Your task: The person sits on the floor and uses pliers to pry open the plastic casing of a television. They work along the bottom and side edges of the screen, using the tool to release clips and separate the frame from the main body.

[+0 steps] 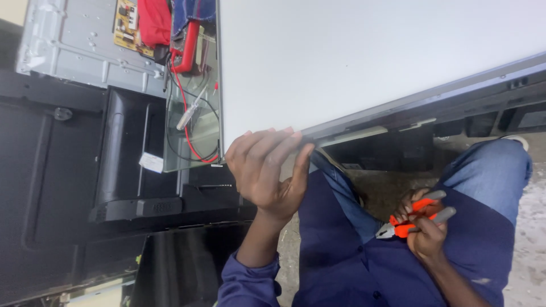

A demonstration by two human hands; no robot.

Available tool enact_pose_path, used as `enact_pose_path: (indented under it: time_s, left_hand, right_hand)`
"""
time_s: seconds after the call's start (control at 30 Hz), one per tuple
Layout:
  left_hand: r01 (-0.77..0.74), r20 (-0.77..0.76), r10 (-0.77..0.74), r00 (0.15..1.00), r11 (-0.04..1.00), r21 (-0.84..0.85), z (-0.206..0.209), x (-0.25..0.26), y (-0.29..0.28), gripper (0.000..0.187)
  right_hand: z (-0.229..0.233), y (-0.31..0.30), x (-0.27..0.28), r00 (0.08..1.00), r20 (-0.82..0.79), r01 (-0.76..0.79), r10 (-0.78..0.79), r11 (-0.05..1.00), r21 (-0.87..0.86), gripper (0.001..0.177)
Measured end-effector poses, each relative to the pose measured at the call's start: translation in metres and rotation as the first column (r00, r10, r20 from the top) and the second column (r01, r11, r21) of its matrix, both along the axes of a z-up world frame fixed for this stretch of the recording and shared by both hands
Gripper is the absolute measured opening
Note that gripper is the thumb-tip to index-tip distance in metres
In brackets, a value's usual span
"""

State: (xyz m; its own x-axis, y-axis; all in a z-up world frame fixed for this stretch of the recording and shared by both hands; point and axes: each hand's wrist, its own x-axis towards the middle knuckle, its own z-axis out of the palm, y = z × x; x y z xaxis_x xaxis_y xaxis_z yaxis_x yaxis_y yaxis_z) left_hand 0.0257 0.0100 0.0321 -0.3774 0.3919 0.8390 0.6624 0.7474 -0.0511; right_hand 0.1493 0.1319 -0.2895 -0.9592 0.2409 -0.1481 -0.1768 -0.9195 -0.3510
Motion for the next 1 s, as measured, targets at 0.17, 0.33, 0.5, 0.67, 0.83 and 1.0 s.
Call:
enact_pose_path:
  time_s: [0.17, 0.33, 0.5, 0.67, 0.83, 1.0]
  left_hand:
    - [0.049, 0.058, -0.050, 0.997, 0.999, 0.013, 0.000, -0.003, -0.004, 0.010]
    - [0.077, 0.063, -0.080, 0.995, 0.996, 0.043, -0.001, -0.004, -0.007, 0.009]
    - [0.105, 0.045, -0.109, 0.993, 0.991, 0.089, -0.001, -0.005, -0.009, 0.007]
    - [0.205, -0.274, -0.137, 0.952, 0.950, 0.235, -0.047, -0.005, -0.015, 0.016]
    - [0.400, 0.502, -0.608, 0.615, 0.789, 0.466, -0.124, 0.053, -0.016, 0.031]
    - [-0.025, 0.421, -0.677, -0.604, 0.544, 0.838, -0.210, 0.090, 0.001, 0.066]
  right_hand:
    - [0.014, 0.003, -0.005, 0.999, 0.042, 0.002, -0.004, 0.999, 0.049, 0.036]
    - [0.008, 0.000, -0.008, 0.999, 0.006, 0.037, -0.037, 0.997, 0.071, 0.035]
    - [0.025, -0.004, -0.011, 0.997, -0.020, 0.078, -0.076, 0.989, 0.126, 0.035]
    - [0.022, 0.000, -0.012, 0.963, -0.113, 0.267, -0.245, 0.928, 0.260, 0.050]
    - [0.132, 0.005, -0.010, 0.841, -0.312, 0.538, -0.443, 0.749, 0.388, 0.042]
    - [0.198, -0.014, 0.003, 0.535, -0.622, 0.828, -0.572, 0.208, 0.521, 0.034]
